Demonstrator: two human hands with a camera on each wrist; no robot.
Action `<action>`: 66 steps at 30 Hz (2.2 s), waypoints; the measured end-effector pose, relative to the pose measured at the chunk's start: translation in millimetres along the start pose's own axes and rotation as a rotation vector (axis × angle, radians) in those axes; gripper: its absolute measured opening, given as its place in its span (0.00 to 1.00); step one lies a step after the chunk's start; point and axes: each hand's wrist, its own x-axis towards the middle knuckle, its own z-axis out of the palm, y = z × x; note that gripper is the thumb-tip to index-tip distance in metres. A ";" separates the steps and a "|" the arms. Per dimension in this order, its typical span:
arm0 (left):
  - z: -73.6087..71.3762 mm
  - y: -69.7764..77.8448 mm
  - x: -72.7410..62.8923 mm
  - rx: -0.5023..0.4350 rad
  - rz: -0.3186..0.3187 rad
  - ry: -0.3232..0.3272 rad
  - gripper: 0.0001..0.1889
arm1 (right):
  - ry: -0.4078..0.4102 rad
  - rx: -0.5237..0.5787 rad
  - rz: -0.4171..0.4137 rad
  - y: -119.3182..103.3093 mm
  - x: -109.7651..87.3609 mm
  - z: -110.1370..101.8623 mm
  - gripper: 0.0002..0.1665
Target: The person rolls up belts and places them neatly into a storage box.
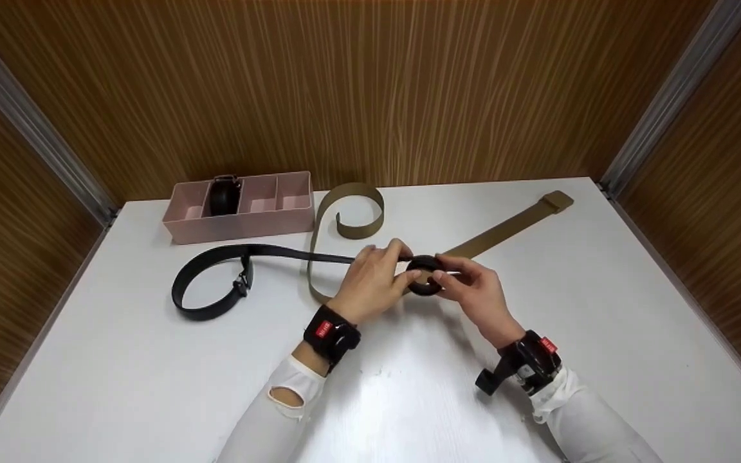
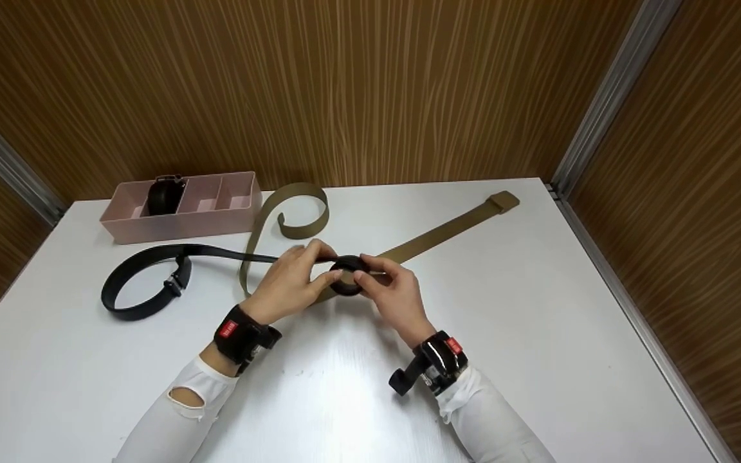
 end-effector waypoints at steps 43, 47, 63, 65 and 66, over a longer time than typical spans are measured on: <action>-4.8 -6.1 -2.1 -0.184 -0.048 -0.032 0.12 | -0.016 0.129 0.069 -1.5 0.3 5.3 0.22; -4.4 -4.7 -2.5 -0.155 -0.001 -0.057 0.10 | -0.105 -0.081 0.049 -5.0 1.7 -2.8 0.25; -2.6 -0.5 -1.0 -0.130 -0.028 0.011 0.14 | 0.042 0.073 0.021 0.9 1.0 4.8 0.20; -3.6 -1.0 -1.0 -0.141 -0.040 0.017 0.14 | 0.070 0.138 0.028 1.5 0.2 7.3 0.19; -4.1 -1.2 -1.1 -0.149 -0.044 0.014 0.13 | 0.079 0.163 0.037 2.0 -0.2 8.3 0.19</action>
